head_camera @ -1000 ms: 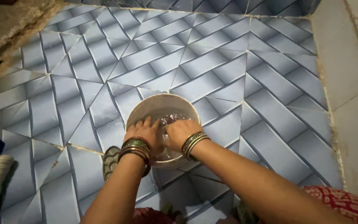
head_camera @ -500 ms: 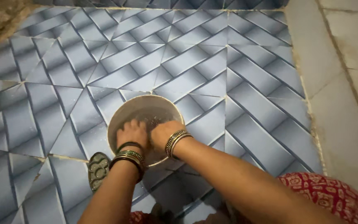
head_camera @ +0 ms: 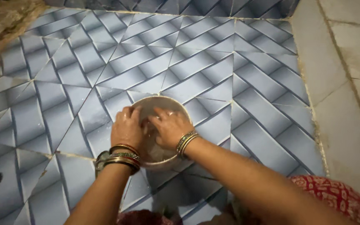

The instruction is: The person splashes water from a bucket onto the tiled floor and scrubs the surface with a handheld broom.

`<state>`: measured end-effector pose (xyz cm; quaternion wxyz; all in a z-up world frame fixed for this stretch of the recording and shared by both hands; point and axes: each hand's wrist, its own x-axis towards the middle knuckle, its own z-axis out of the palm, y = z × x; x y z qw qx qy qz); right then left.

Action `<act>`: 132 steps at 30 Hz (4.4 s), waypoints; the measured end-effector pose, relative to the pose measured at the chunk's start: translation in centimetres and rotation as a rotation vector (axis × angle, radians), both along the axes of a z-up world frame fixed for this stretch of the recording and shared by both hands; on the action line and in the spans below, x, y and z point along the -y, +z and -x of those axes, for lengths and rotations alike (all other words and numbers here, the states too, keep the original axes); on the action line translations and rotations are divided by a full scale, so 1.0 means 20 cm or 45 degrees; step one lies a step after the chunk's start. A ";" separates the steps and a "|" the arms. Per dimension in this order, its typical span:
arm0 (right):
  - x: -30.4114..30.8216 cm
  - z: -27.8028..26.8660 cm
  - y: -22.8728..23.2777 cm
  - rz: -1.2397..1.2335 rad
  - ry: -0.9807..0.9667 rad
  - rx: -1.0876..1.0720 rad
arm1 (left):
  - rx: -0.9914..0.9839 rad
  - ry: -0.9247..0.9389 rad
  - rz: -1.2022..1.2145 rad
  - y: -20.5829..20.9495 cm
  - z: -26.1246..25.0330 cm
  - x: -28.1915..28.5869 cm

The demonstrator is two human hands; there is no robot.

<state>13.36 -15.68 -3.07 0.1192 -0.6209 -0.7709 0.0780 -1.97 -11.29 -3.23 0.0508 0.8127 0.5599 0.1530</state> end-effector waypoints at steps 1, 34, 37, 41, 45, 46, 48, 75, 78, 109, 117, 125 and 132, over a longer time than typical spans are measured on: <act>0.01 0.01 -0.01 -0.078 0.026 0.021 | 0.089 -0.043 -0.089 -0.02 0.04 0.01; -0.04 1.72 -0.21 0.333 0.300 0.059 | -0.330 1.163 0.414 -0.58 1.83 0.27; -0.06 1.71 -0.31 0.212 0.364 0.069 | -0.363 1.168 0.359 -0.63 1.98 0.28; -0.07 1.74 -0.35 0.176 0.457 0.151 | -0.400 1.175 0.410 -0.69 2.05 0.23; -0.05 1.82 -0.37 0.060 0.616 0.077 | -0.362 1.145 0.221 -0.74 2.13 0.15; -0.04 1.83 -0.38 0.036 0.662 0.072 | -0.342 1.158 0.222 -0.75 2.16 0.12; -0.04 1.84 -0.40 -0.012 0.740 0.073 | -0.306 1.194 0.195 -0.75 2.20 0.09; -0.07 1.61 -0.47 -0.006 0.556 0.257 | -0.243 0.741 0.580 -0.67 1.56 0.30; -0.06 1.54 -0.38 0.059 0.360 0.090 | -0.268 0.775 0.438 -0.46 1.54 0.37; 0.27 -0.52 0.26 -0.368 -0.740 -0.030 | -0.201 -0.113 0.077 0.09 -0.18 0.21; 0.24 -0.69 -0.34 0.078 -0.994 -0.182 | -0.325 -0.164 0.430 0.01 -0.18 0.27; -0.11 -0.50 -0.53 -0.514 -0.751 -0.384 | -0.388 -0.198 0.403 0.03 -0.13 0.12; -0.18 -0.37 -0.24 -0.816 -0.396 -0.306 | -0.310 -0.209 0.394 0.02 -0.15 0.04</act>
